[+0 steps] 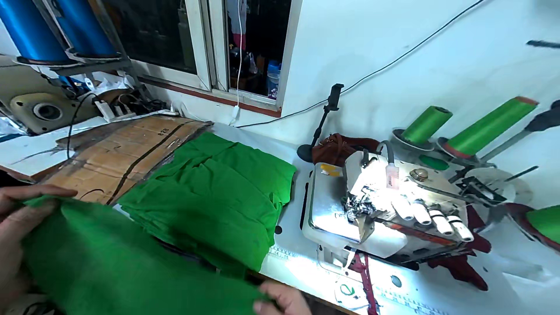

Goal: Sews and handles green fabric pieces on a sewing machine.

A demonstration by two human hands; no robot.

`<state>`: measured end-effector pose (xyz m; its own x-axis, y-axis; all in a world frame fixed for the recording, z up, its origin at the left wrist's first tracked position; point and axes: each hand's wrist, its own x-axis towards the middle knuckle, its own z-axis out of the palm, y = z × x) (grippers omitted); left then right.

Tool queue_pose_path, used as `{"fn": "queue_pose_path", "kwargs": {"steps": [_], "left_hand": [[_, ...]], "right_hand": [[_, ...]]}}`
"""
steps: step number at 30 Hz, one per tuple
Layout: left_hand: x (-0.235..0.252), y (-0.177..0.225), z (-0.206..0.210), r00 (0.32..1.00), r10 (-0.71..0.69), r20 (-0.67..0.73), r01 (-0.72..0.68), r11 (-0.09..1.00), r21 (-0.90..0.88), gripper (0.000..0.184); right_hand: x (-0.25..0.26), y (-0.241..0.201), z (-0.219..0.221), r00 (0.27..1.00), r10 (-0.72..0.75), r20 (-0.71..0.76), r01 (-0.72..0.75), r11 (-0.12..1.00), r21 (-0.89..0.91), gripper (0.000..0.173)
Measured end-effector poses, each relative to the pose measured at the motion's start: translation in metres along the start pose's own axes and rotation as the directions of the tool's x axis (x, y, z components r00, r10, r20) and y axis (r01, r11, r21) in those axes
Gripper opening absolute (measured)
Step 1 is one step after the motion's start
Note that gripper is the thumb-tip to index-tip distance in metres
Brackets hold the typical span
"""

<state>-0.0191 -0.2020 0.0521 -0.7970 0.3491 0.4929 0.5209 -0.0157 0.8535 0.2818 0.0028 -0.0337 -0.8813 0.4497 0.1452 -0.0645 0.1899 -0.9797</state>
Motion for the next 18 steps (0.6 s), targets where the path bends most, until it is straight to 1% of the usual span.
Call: {"fn": "queue_pose_path", "kwargs": {"steps": [2, 4, 6, 9, 11, 15, 18], "left_hand": [[0.018, -0.009, 0.015, 0.998, -0.04, -0.039, 0.04, 0.999, -0.002, 0.019], [0.04, -0.023, 0.032, 0.996, -0.075, -0.038, 0.077, 0.995, 0.065, 0.015], [0.057, -0.051, 0.042, 0.997, -0.074, 0.011, 0.072, 0.988, 0.136, 0.015], [0.062, -0.07, 0.053, 0.983, -0.175, 0.055, 0.155, 0.951, 0.268, 0.017], [0.061, -0.082, 0.05, 0.973, -0.219, 0.067, 0.188, 0.929, 0.32, 0.017], [0.053, -0.111, 0.034, 0.97, -0.235, 0.07, 0.2, 0.922, 0.331, 0.015], [0.043, -0.117, 0.03, 0.965, -0.243, 0.103, 0.2, 0.928, 0.314, 0.014]], "right_hand": [[0.028, -0.005, -0.015, 0.989, 0.014, -0.149, -0.022, 0.998, -0.055, 0.016], [0.057, 0.01, -0.023, 0.959, 0.022, -0.282, -0.068, 0.986, -0.154, 0.015], [0.077, 0.027, -0.027, 0.941, 0.078, -0.33, -0.145, 0.972, -0.184, 0.015], [0.085, 0.042, -0.03, 0.944, 0.143, -0.299, -0.186, 0.976, -0.118, 0.017], [0.083, 0.045, -0.03, 0.959, 0.129, -0.254, -0.15, 0.987, -0.064, 0.013], [0.079, 0.045, -0.034, 0.982, 0.112, -0.152, -0.112, 0.994, 0.004, 0.006], [0.074, 0.046, -0.038, 0.991, 0.064, -0.114, -0.064, 0.998, 0.003, 0.011]]}}
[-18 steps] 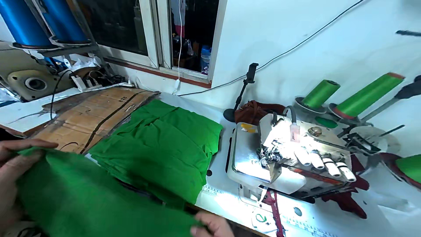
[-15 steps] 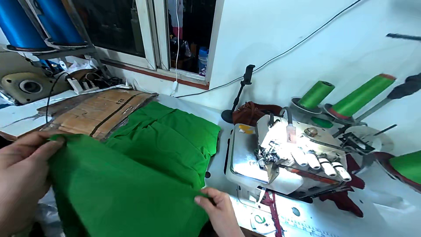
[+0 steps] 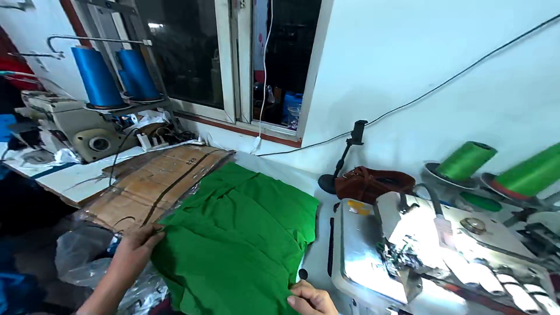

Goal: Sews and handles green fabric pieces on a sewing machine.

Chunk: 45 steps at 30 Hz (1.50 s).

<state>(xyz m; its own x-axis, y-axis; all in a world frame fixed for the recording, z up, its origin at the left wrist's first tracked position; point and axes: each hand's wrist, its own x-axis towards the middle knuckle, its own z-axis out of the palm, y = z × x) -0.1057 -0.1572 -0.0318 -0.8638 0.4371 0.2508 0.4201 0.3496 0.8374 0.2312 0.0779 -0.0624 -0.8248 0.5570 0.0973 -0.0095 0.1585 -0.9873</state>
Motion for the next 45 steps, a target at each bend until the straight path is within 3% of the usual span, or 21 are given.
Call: {"fn": "queue_pose_path", "kwargs": {"steps": [5, 11, 15, 21, 25, 30, 35, 39, 45], "left_hand": [[-0.001, -0.004, 0.0, 0.999, 0.025, 0.04, -0.025, 1.0, 0.005, 0.012], [0.005, 0.003, 0.0, 0.995, 0.07, -0.072, -0.072, 0.997, -0.017, 0.016], [0.012, -0.003, 0.003, 0.989, 0.046, -0.139, -0.058, 0.995, -0.084, 0.019], [0.017, 0.007, 0.005, 0.997, -0.057, -0.043, 0.054, 0.995, -0.08, 0.011], [0.026, 0.005, 0.002, 0.999, -0.02, 0.028, 0.02, 1.0, 0.009, 0.008], [0.035, 0.013, 0.007, 1.0, 0.006, 0.026, -0.008, 0.997, 0.082, 0.008], [0.049, 0.012, 0.021, 0.995, 0.045, 0.086, -0.061, 0.979, 0.195, 0.007], [0.051, 0.008, 0.025, 0.99, 0.06, 0.131, -0.095, 0.956, 0.279, 0.004], [0.049, -0.011, 0.024, 0.994, 0.094, 0.049, -0.1, 0.982, 0.159, 0.002]], "right_hand": [[-0.007, -0.002, -0.004, 0.997, 0.07, -0.032, -0.069, 0.997, 0.039, 0.01], [-0.003, 0.008, 0.005, 0.992, 0.03, -0.123, -0.024, 0.999, 0.049, 0.008], [0.005, 0.011, 0.007, 0.992, 0.059, -0.112, -0.041, 0.988, 0.149, 0.006], [0.0, 0.006, 0.005, 0.997, 0.054, -0.062, -0.043, 0.986, 0.16, 0.007], [-0.012, -0.01, -0.002, 0.994, -0.003, -0.11, 0.006, 0.999, 0.031, 0.005], [-0.005, -0.009, 0.0, 0.993, 0.007, -0.117, -0.005, 1.0, 0.015, 0.005], [0.001, 0.005, 0.013, 0.984, 0.12, -0.133, -0.105, 0.988, 0.117, 0.002], [-0.002, 0.003, 0.012, 0.991, 0.108, -0.082, -0.095, 0.984, 0.154, 0.005], [-0.008, -0.003, 0.013, 0.982, 0.002, -0.188, 0.01, 0.998, 0.066, 0.003]]}}
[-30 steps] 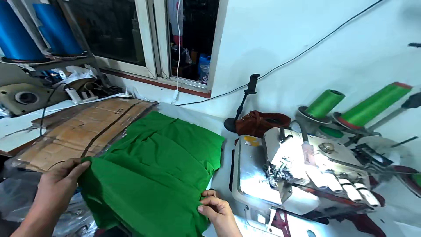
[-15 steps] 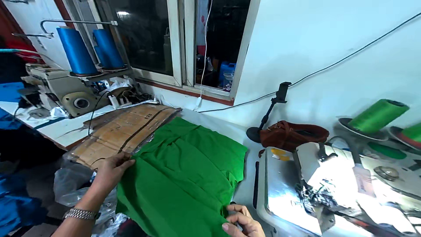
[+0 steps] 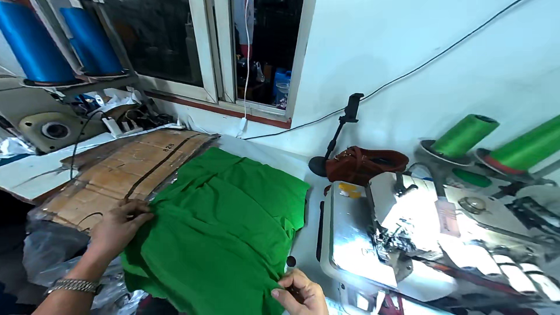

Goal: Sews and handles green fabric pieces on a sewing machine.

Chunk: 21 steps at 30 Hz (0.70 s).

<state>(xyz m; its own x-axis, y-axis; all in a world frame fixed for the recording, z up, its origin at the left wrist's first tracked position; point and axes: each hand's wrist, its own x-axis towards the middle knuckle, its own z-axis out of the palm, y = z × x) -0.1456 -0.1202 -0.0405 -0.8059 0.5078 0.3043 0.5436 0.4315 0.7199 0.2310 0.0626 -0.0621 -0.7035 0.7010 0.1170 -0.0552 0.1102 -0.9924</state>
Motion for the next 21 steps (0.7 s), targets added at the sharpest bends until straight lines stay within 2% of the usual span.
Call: {"fn": "queue_pose_path", "kwargs": {"steps": [4, 11, 15, 18, 21], "left_hand": [[0.005, 0.01, -0.004, 0.998, -0.036, 0.043, 0.035, 0.999, 0.027, 0.0], [0.002, 0.014, -0.008, 0.991, -0.136, -0.001, 0.136, 0.99, 0.031, 0.004], [-0.001, 0.024, -0.009, 0.976, -0.216, -0.019, 0.216, 0.976, 0.003, 0.008], [-0.003, 0.015, -0.011, 0.983, -0.175, -0.063, 0.17, 0.983, -0.074, 0.005], [-0.011, 0.014, -0.017, 0.981, -0.161, -0.107, 0.141, 0.974, -0.176, 0.005]], "right_hand": [[0.009, 0.003, 0.003, 1.0, -0.011, 0.029, 0.013, 0.998, -0.055, 0.004], [0.012, 0.003, 0.006, 0.993, 0.114, 0.001, -0.114, 0.993, -0.026, 0.005], [0.011, -0.005, 0.009, 0.997, 0.067, -0.031, -0.069, 0.995, -0.071, 0.004], [0.004, -0.015, 0.006, 0.996, 0.008, -0.085, -0.025, 0.98, -0.197, 0.005], [-0.008, -0.015, 0.001, 0.992, -0.111, -0.065, 0.085, 0.944, -0.318, 0.006]]}}
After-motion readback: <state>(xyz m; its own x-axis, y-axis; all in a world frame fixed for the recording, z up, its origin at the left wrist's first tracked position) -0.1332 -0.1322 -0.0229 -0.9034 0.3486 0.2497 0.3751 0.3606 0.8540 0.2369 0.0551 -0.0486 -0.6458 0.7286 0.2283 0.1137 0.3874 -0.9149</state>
